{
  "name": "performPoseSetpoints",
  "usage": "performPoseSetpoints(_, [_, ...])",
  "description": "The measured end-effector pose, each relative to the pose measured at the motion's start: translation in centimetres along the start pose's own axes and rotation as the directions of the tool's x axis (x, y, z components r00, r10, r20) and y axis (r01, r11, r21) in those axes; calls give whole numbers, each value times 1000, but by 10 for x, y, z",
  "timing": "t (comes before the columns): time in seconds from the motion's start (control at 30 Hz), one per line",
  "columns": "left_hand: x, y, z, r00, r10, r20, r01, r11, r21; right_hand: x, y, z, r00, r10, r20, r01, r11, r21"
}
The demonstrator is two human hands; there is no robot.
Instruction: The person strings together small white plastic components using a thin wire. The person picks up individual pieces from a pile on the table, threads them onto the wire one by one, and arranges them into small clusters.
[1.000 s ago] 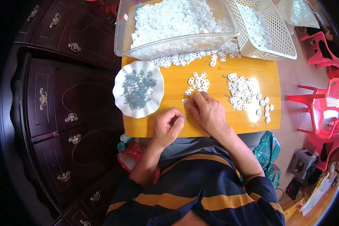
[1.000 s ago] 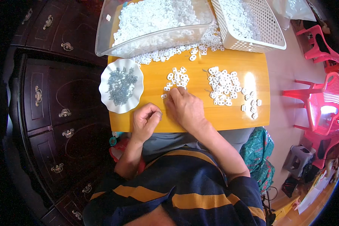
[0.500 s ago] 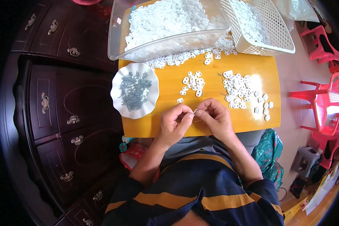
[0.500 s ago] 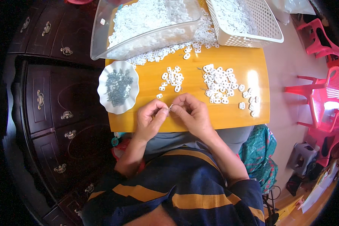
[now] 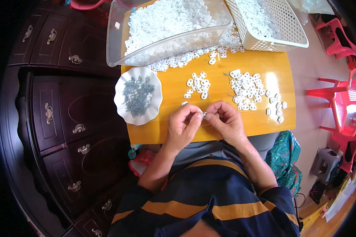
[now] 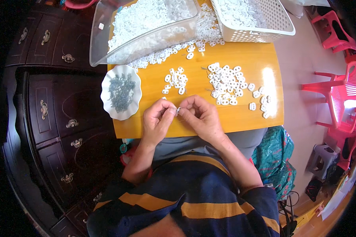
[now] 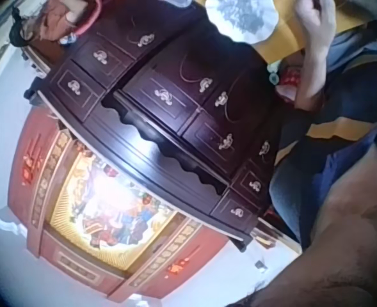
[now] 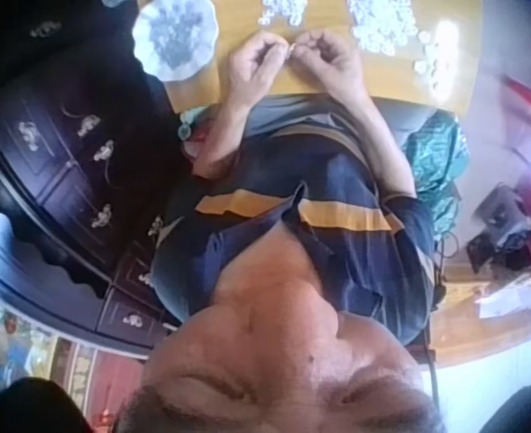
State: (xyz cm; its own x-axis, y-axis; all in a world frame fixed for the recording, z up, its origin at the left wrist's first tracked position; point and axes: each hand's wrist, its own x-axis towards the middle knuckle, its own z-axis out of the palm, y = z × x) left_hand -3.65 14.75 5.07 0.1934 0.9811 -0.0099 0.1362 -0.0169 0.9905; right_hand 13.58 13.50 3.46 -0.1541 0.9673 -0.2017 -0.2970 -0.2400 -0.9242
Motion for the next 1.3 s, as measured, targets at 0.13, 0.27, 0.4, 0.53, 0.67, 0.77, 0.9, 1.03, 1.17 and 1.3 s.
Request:
performPoseSetpoints(0.13, [-2, -1, -3, 999, -35, 25, 35, 999, 30, -1, -3, 1, 1000, 6, 6, -6, 1000, -10])
performPoseSetpoints(0.27, [-2, 3, -2, 999, -39, 27, 37, 998, 59, -1, -1, -1, 1000, 14, 5, -14, 1000, 5])
performPoseSetpoints(0.4, [-3, 3, -2, 999, -35, 34, 33, 998, 55, 0, 0, 1, 1000, -7, -5, 7, 999, 40])
performPoseSetpoints(0.53, [-3, 2, -2, 999, -31, 45, 28, 998, 58, -1, 0, -1, 1000, 2, -9, -2, 998, 58])
performPoseSetpoints(0.67, [-4, 1, -4, 998, -51, 43, 48, 997, 56, -1, 0, -3, 1000, 9, -4, -9, 999, 54])
performPoseSetpoints(0.77, [-6, 2, -4, 998, -50, 40, 49, 998, 47, -1, -1, -1, 1000, 5, 6, -5, 998, 64])
performPoseSetpoints(0.9, [-7, 2, -5, 998, -51, 41, 49, 998, 46, -1, -1, -1, 1000, 0, 13, -1, 999, 46])
performPoseSetpoints(1.03, [-8, 0, -5, 998, -44, 39, 42, 998, 56, -1, 0, -2, 1000, 5, 23, -5, 1000, 20])
performPoseSetpoints(1.17, [-8, 1, -5, 998, -49, 43, 46, 997, 70, -1, 0, -1, 1000, 5, 19, -5, 1000, 21])
performPoseSetpoints(1.3, [-7, 1, -4, 998, -49, 42, 47, 997, 63, -2, -1, -1, 1000, 10, 23, -10, 1000, 8])
